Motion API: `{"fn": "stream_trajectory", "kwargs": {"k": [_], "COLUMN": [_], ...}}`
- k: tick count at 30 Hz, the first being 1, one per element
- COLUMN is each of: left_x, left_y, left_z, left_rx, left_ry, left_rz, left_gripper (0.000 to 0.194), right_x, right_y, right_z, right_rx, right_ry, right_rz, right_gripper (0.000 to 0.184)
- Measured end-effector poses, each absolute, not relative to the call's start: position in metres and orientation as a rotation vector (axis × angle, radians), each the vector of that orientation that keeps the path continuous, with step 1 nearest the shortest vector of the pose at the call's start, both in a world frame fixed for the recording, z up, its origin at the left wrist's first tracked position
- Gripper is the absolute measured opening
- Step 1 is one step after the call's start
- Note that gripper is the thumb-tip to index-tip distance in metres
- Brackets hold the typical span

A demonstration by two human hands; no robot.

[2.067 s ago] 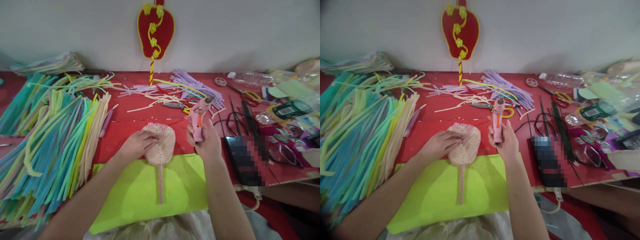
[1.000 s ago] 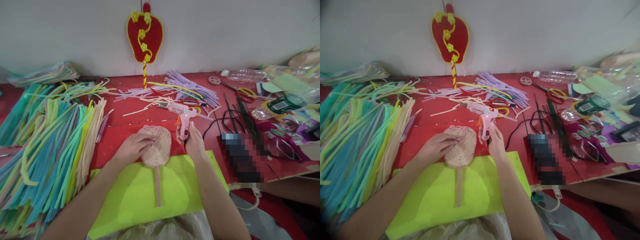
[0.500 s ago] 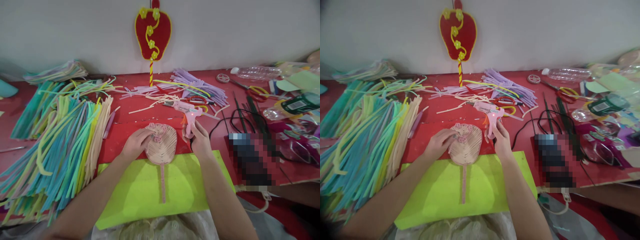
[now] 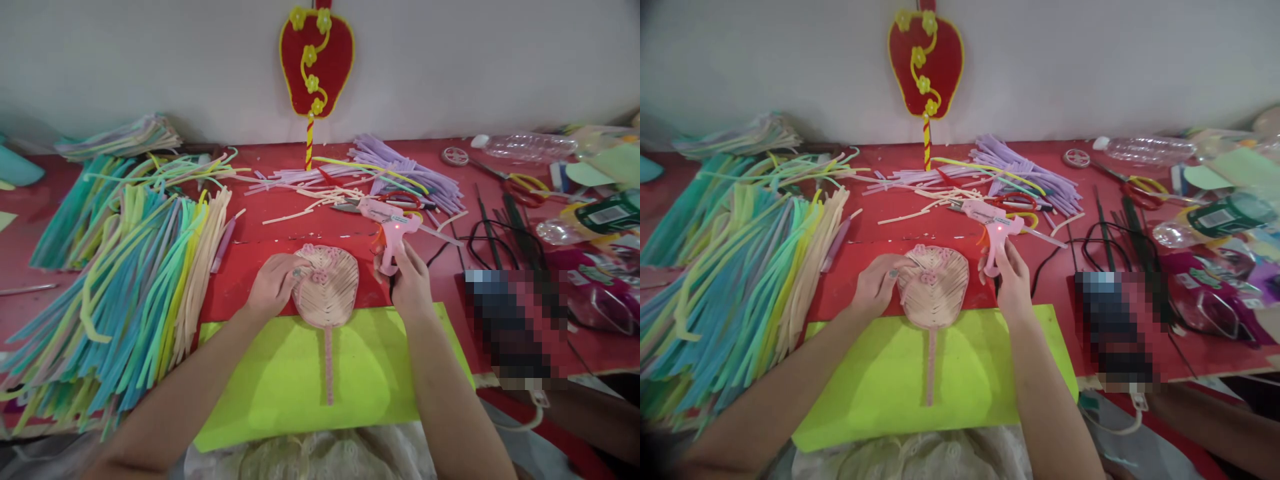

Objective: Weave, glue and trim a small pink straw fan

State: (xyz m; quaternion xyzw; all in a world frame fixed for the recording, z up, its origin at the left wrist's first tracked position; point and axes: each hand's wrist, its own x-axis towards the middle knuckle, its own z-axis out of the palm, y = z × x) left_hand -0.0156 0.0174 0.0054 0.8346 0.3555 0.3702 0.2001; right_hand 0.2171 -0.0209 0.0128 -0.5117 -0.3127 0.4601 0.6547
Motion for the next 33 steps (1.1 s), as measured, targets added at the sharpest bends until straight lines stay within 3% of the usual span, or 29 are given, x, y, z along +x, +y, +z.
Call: {"fn": "stream_trajectory", "kwargs": {"k": [6, 14, 33], "left_x": [-0.0157, -0.0113, -0.0113], "left_y": [0.0185, 0.0218, 0.0237], "left_z": [0.0059, 0.0032, 0.0006], "left_rx": [2.393, 2.509, 2.430], "left_ry": [0.948, 0.637, 0.631], "left_rz": [0.992, 0.771, 0.782], "left_gripper": [0.033, 0.029, 0.026], "right_x": [0.2186, 0.2186, 0.2193], "right_y": [-0.0223, -0.0223, -0.0231], "right_z": [0.0131, 0.0131, 0.0123], "right_rx": [-1.148, -1.209, -1.219], "right_ry": [-0.714, -0.682, -0.683], "right_rz": [1.034, 1.041, 1.058], "right_gripper": [0.018, 0.025, 0.026]}}
